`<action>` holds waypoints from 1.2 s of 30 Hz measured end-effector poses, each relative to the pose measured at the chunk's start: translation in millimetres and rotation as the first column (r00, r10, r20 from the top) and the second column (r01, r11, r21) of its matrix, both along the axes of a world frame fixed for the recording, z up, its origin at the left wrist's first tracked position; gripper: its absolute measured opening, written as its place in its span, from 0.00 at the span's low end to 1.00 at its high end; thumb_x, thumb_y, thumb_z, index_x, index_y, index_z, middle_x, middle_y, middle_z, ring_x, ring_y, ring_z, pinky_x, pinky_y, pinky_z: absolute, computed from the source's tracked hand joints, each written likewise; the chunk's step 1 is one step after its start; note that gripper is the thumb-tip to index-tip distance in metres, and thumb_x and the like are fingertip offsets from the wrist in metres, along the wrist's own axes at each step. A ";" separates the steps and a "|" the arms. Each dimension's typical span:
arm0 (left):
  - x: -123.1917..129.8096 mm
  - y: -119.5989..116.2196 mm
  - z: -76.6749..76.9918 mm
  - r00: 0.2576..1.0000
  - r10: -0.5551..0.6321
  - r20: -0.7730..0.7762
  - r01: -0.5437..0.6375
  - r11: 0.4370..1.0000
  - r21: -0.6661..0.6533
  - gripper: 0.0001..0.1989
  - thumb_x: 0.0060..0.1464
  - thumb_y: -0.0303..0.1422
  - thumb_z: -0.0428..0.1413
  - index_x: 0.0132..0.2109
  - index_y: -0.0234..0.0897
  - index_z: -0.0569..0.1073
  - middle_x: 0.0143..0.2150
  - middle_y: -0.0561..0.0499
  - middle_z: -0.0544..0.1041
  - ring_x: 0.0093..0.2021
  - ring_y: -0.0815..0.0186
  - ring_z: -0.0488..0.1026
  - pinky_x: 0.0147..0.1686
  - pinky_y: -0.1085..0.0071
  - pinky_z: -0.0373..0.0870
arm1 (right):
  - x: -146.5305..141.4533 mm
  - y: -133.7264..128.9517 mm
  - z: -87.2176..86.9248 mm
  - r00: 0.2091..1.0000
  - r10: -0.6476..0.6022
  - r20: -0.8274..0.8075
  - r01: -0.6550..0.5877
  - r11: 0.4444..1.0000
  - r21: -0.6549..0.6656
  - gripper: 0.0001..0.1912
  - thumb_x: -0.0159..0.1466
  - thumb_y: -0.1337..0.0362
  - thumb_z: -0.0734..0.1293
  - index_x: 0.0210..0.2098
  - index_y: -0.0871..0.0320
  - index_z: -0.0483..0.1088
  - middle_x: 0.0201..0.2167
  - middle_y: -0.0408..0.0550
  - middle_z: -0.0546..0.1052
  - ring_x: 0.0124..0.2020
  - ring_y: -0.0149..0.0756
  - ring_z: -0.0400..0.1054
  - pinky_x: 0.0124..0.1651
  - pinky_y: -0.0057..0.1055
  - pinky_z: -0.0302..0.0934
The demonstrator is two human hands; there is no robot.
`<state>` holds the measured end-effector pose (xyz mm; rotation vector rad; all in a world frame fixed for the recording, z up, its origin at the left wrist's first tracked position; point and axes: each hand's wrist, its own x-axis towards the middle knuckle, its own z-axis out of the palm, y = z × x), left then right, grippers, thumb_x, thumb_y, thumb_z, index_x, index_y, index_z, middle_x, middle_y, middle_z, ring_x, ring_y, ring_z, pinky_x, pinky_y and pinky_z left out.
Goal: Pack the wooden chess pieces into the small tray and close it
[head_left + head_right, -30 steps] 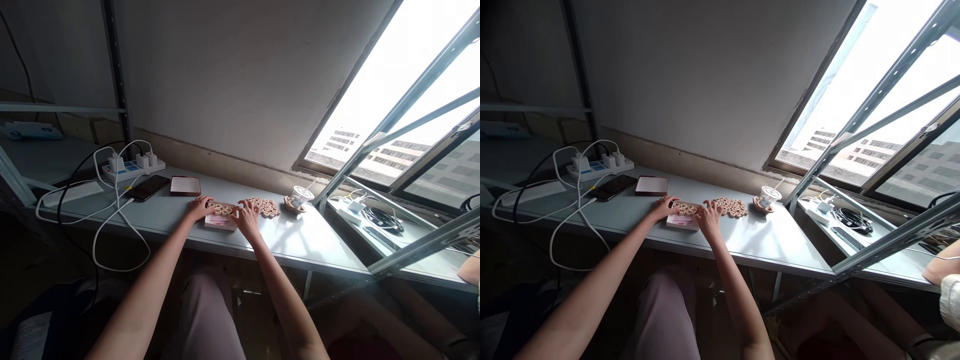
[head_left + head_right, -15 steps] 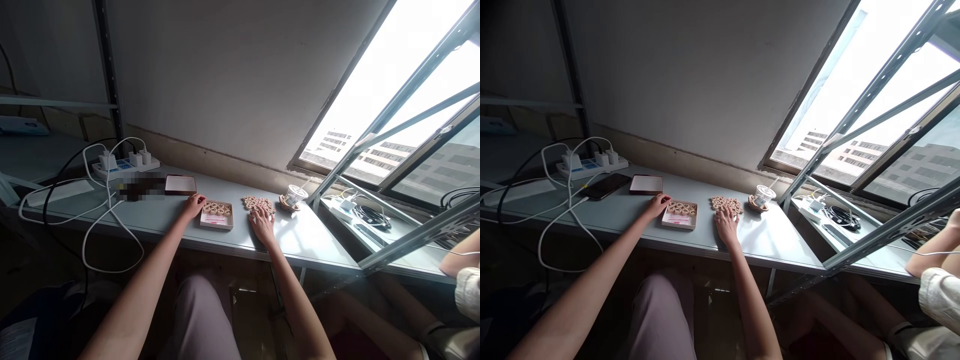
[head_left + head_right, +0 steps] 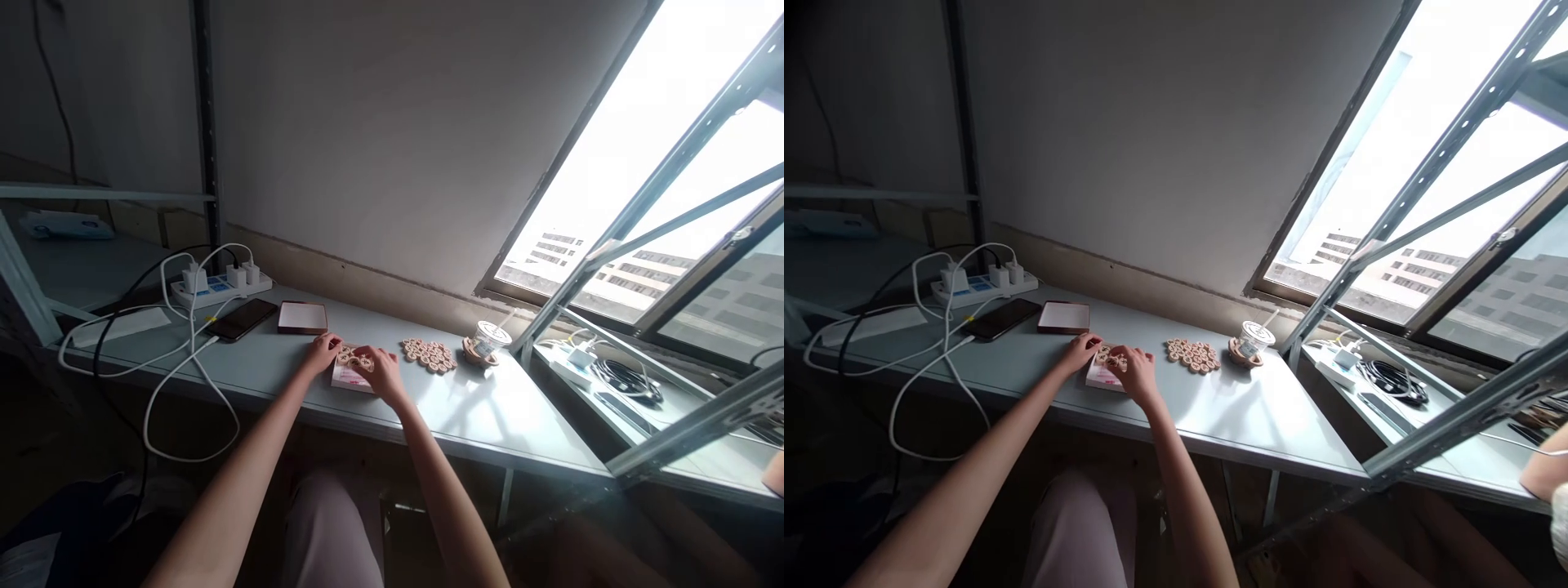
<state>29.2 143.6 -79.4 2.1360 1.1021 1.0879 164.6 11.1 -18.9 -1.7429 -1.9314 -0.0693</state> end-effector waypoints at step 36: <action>-0.1 2.0 -2.1 1.000 -0.010 -0.014 0.009 1.000 -0.021 0.09 0.53 0.32 0.49 0.37 0.36 0.72 0.39 0.47 0.76 0.40 0.62 0.72 0.39 0.69 0.66 | 86.9 -38.1 -33.1 0.952 -0.286 0.109 0.280 0.958 0.066 0.12 0.65 0.56 0.56 0.36 0.53 0.69 0.37 0.47 0.76 0.46 0.42 0.65 0.58 0.52 0.37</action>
